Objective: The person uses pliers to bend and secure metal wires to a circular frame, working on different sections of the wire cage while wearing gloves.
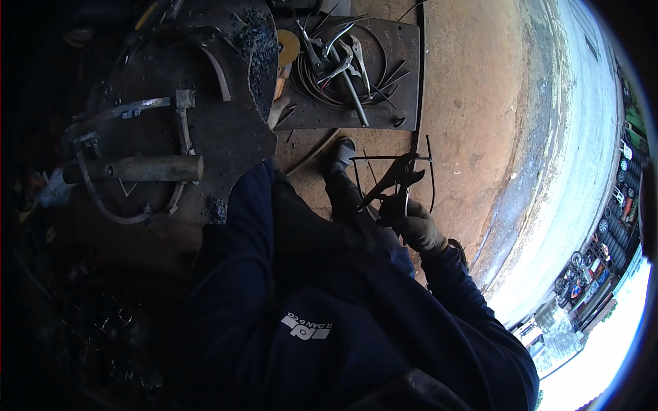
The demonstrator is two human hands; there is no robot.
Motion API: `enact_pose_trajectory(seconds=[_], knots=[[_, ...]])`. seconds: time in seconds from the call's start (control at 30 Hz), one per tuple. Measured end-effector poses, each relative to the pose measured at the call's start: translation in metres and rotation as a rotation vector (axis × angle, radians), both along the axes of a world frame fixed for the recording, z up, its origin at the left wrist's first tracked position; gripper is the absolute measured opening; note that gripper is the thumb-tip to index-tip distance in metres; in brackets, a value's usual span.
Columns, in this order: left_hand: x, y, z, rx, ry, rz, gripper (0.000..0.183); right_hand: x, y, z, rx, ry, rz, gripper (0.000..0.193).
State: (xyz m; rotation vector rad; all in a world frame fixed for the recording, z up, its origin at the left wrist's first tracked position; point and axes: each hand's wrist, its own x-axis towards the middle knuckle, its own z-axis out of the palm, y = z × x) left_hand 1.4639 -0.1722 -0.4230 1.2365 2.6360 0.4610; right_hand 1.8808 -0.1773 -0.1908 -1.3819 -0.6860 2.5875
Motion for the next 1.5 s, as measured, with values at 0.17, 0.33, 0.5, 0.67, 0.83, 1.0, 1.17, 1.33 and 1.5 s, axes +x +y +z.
enact_pose_trajectory(seconds=[0.17, 0.33, 0.5, 0.67, 0.83, 1.0, 1.17, 1.33, 1.5], knots=[[0.010, -0.024, 0.019, -0.103, -0.050, 0.012, 0.091, -0.018, 0.017, 0.021, 0.031, 0.012, 0.094, 0.058], [0.022, -0.039, 0.060, -0.248, -0.090, 0.002, 0.078, -0.022, 0.020, 0.031, 0.070, 0.023, 0.117, 0.062], [0.091, -0.103, 0.133, -0.034, -0.485, 0.100, 0.066, -0.042, 0.027, 0.069, 0.081, 0.167, 0.094, 0.065], [0.136, -0.105, 0.212, 0.170, -0.807, -0.185, 0.069, -0.058, 0.035, 0.104, 0.153, 0.181, 0.107, 0.059], [0.121, -0.067, 0.263, 0.386, -0.489, -0.294, 0.070, -0.073, 0.037, 0.148, 0.246, 0.365, 0.096, 0.057], [0.114, -0.059, 0.345, 0.016, -0.515, -0.270, 0.055, -0.065, 0.034, 0.170, 0.329, 0.437, 0.226, 0.064], [0.103, -0.057, 0.380, 0.550, -0.407, -0.625, 0.046, -0.042, 0.035, 0.196, 0.363, 0.501, 0.330, 0.076], [0.103, -0.055, 0.399, 0.589, -0.769, -0.674, 0.038, -0.038, 0.042, 0.192, 0.434, 0.669, 0.239, 0.079], [0.105, -0.064, 0.403, 0.501, -0.986, -0.372, 0.025, -0.040, 0.051, 0.206, 0.539, 0.685, 0.138, 0.072]])
